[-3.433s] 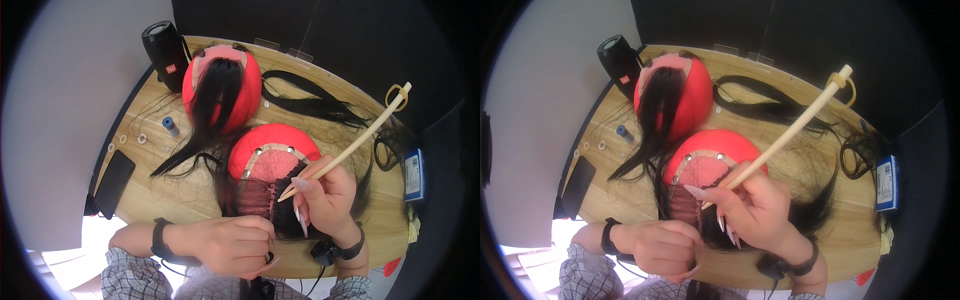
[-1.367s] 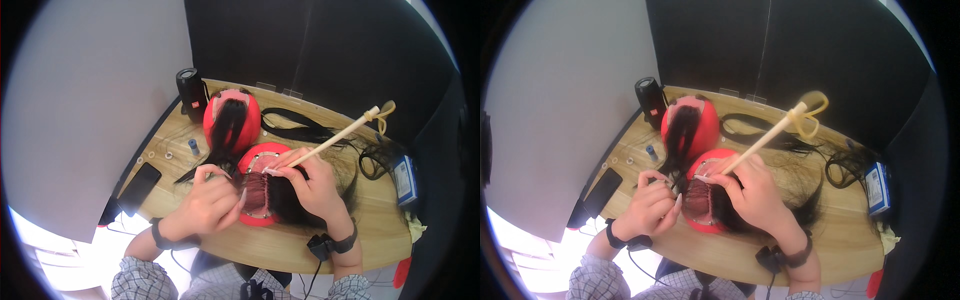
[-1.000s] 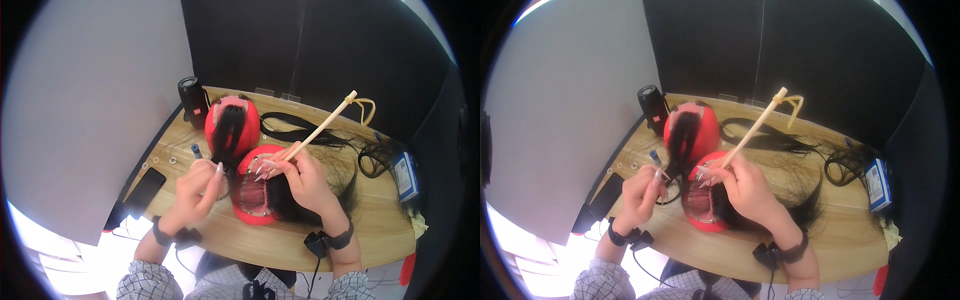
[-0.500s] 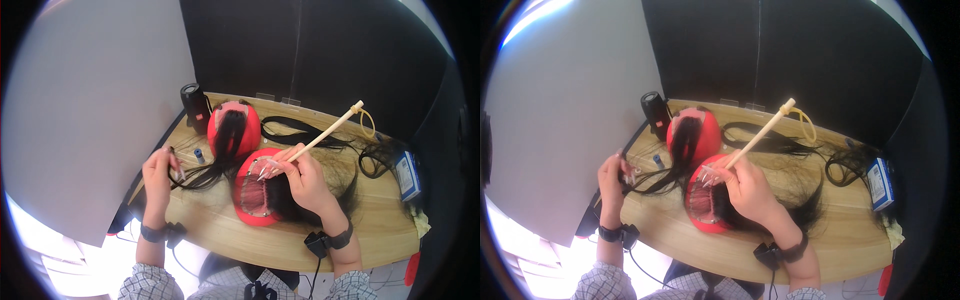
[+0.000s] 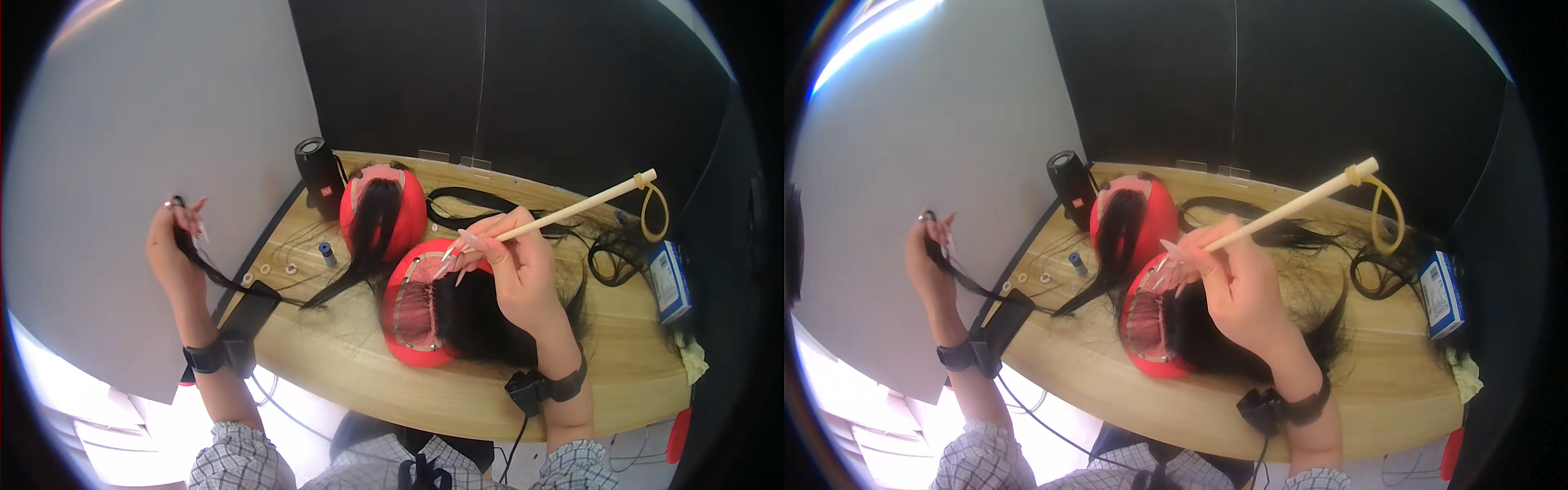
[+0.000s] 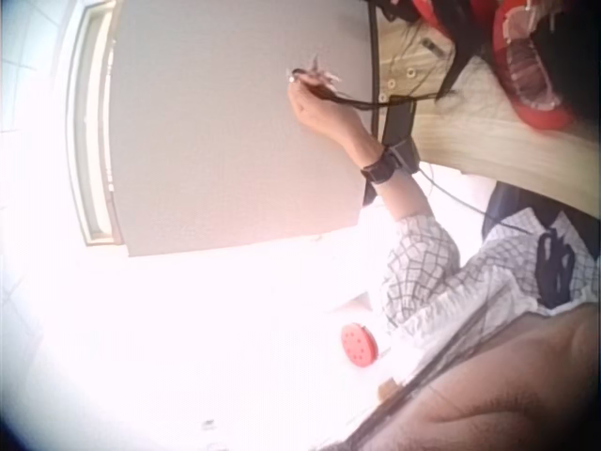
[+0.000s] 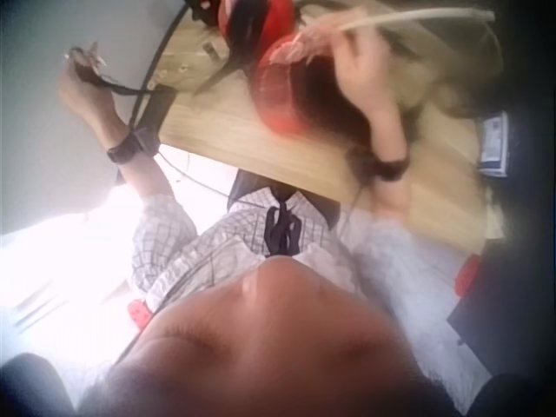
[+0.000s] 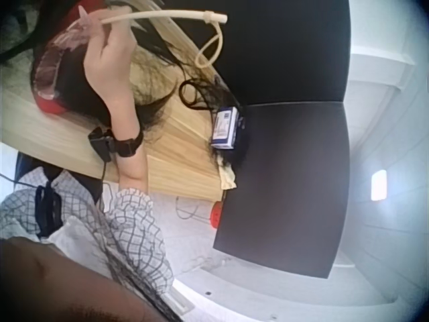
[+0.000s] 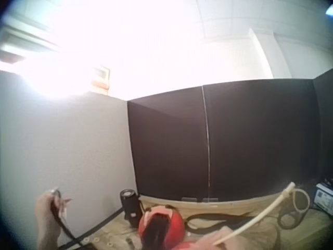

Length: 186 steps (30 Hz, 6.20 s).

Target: The recorder is sewing hair extensions onto a wig cap on a mannequin head using a needle and thread.

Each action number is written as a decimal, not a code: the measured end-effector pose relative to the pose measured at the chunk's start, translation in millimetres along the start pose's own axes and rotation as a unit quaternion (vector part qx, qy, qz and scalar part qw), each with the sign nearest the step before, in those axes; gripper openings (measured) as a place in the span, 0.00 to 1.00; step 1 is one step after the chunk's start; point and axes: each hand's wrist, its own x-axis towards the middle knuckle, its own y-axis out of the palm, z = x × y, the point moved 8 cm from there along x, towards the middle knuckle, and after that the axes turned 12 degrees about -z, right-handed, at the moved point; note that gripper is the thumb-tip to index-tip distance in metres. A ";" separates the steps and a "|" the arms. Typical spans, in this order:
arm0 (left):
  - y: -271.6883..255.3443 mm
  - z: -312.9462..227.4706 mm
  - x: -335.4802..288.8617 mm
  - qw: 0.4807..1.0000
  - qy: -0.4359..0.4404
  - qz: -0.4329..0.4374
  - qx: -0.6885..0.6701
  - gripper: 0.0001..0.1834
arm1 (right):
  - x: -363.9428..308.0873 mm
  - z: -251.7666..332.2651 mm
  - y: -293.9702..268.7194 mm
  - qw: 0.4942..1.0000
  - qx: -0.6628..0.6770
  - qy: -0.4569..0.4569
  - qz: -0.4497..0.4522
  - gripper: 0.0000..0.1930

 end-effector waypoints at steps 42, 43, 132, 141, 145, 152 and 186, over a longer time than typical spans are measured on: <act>165.9 -29.0 -98.4 0.885 -0.160 0.411 -0.150 0.19 | -6.9 -7.1 42.2 0.972 -0.165 -0.104 0.134 0.03; 161.4 -29.2 -94.5 0.894 -0.145 0.399 -0.146 0.19 | -3.7 -1.0 37.8 0.976 -0.161 -0.081 0.120 0.02; 101.2 -7.9 -75.5 0.921 0.079 0.258 0.283 0.13 | 31.3 -7.6 -46.6 0.993 -0.094 0.053 -0.039 0.26; 141.2 -34.4 -201.1 0.823 0.313 0.470 0.057 0.11 | 2.8 -11.4 -2.3 0.980 0.069 0.185 -0.009 0.21; 148.9 -30.6 -238.6 0.761 0.343 0.550 0.037 0.14 | -3.0 -9.6 2.9 0.980 0.117 0.161 -0.015 0.18; 143.4 -4.2 -248.6 0.738 0.336 0.585 0.010 0.11 | -19.3 -17.2 8.1 0.969 0.143 0.203 -0.014 0.12; 130.4 16.9 -241.8 0.788 0.292 0.542 -0.022 0.16 | -32.7 -64.5 10.0 0.948 0.028 0.304 0.084 0.02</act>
